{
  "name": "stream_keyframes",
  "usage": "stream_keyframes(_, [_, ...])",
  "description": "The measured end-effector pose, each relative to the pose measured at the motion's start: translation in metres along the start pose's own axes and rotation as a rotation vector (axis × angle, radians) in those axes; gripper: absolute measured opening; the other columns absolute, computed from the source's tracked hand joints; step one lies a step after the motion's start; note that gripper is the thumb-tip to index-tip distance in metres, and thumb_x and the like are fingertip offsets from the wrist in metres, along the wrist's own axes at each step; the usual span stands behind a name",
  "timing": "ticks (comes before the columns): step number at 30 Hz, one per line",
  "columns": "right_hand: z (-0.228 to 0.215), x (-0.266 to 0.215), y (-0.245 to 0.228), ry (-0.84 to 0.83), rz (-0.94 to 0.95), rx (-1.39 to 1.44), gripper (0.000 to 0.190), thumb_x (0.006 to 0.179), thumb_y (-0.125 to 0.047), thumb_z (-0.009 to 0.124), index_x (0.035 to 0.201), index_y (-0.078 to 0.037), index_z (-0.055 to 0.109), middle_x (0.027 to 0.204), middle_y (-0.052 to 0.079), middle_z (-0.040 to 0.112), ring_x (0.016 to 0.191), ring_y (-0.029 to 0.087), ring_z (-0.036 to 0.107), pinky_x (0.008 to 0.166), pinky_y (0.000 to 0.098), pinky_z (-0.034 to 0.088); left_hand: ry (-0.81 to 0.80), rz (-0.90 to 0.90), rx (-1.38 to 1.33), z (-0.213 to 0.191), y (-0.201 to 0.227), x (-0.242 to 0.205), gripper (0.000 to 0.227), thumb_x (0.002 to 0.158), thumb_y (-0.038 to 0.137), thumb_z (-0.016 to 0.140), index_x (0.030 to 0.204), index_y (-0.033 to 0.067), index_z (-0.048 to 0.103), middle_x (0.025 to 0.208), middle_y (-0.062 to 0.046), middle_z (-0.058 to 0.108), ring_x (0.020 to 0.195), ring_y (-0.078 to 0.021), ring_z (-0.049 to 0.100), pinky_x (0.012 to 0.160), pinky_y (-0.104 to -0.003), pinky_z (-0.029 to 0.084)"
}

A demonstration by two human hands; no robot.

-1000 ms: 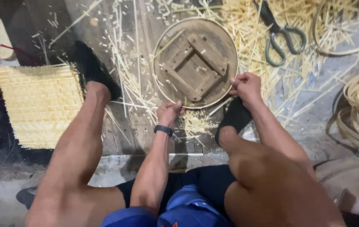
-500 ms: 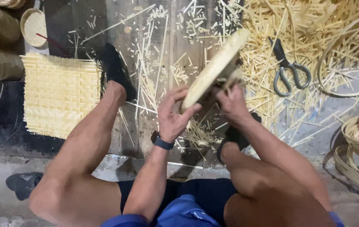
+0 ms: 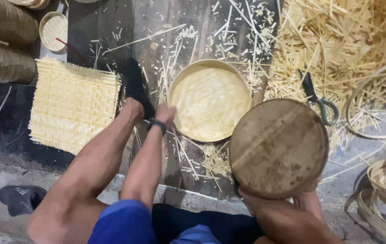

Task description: The person sits on the floor and repeatedly trims the edges of woven bamboo mats using shears. They place a mat on a wooden jig, cut the excess strips, and then stack the finished mats.

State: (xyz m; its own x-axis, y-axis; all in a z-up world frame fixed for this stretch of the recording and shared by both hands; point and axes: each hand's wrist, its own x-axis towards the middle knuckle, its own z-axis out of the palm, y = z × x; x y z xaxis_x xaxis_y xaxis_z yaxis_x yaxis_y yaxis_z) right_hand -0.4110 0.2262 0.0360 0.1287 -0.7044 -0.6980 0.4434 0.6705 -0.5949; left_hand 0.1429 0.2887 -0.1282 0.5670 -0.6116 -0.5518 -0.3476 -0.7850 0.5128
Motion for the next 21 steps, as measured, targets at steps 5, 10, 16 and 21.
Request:
stream_keyframes(5, [-0.007, 0.004, -0.003, 0.062, -0.009, 0.025, 0.065, 0.103, -0.041, 0.047, 0.154, -0.002, 0.040, 0.145, 0.018, 0.053, 0.127, 0.033, 0.057, 0.107, 0.0504, 0.048, 0.262, 0.151, 0.018, 0.005, 0.093, 0.116, 0.065, 0.067, 0.019, 0.082, 0.116, -0.0177, 0.058, 0.112, -0.036, 0.066, 0.108, -0.0457, 0.066, 0.091, -0.046, 0.055])
stream_keyframes(10, [0.019, 0.033, -0.001, 0.027, -0.041, 0.060, 0.065, 0.103, -0.041, 0.045, 0.155, -0.003, 0.039, 0.147, 0.017, 0.051, 0.130, 0.033, 0.055, 0.110, 0.0518, 0.046, -0.264, -0.076, -1.299, -0.026, 0.221, 0.168, 0.089, 0.084, 0.031, 0.077, 0.149, -0.0008, 0.025, 0.138, -0.030, 0.059, 0.114, -0.0409, 0.067, 0.086, -0.056, 0.060])
stream_keyframes(16, [0.072, 0.063, 0.007, -0.114, -0.017, 0.052, 0.065, 0.104, -0.042, 0.043, 0.156, -0.003, 0.037, 0.149, 0.017, 0.049, 0.134, 0.034, 0.052, 0.113, 0.0535, 0.043, -0.177, 0.221, -0.795, -0.045, 0.285, 0.091, 0.083, 0.083, 0.030, 0.077, 0.152, 0.0039, 0.039, 0.137, -0.026, 0.067, 0.117, -0.0331, 0.072, 0.096, -0.046, 0.060])
stream_keyframes(21, [0.123, 0.095, 0.034, -0.297, -0.029, 0.028, 0.066, 0.104, -0.043, 0.041, 0.157, -0.004, 0.036, 0.152, 0.016, 0.047, 0.136, 0.035, 0.050, 0.116, 0.0549, 0.041, -0.366, 0.523, 0.644, -0.171, 0.171, -0.007, 0.076, 0.086, 0.035, 0.077, 0.149, 0.0085, 0.044, 0.146, -0.020, 0.053, 0.134, -0.0366, 0.052, 0.111, -0.045, 0.042])
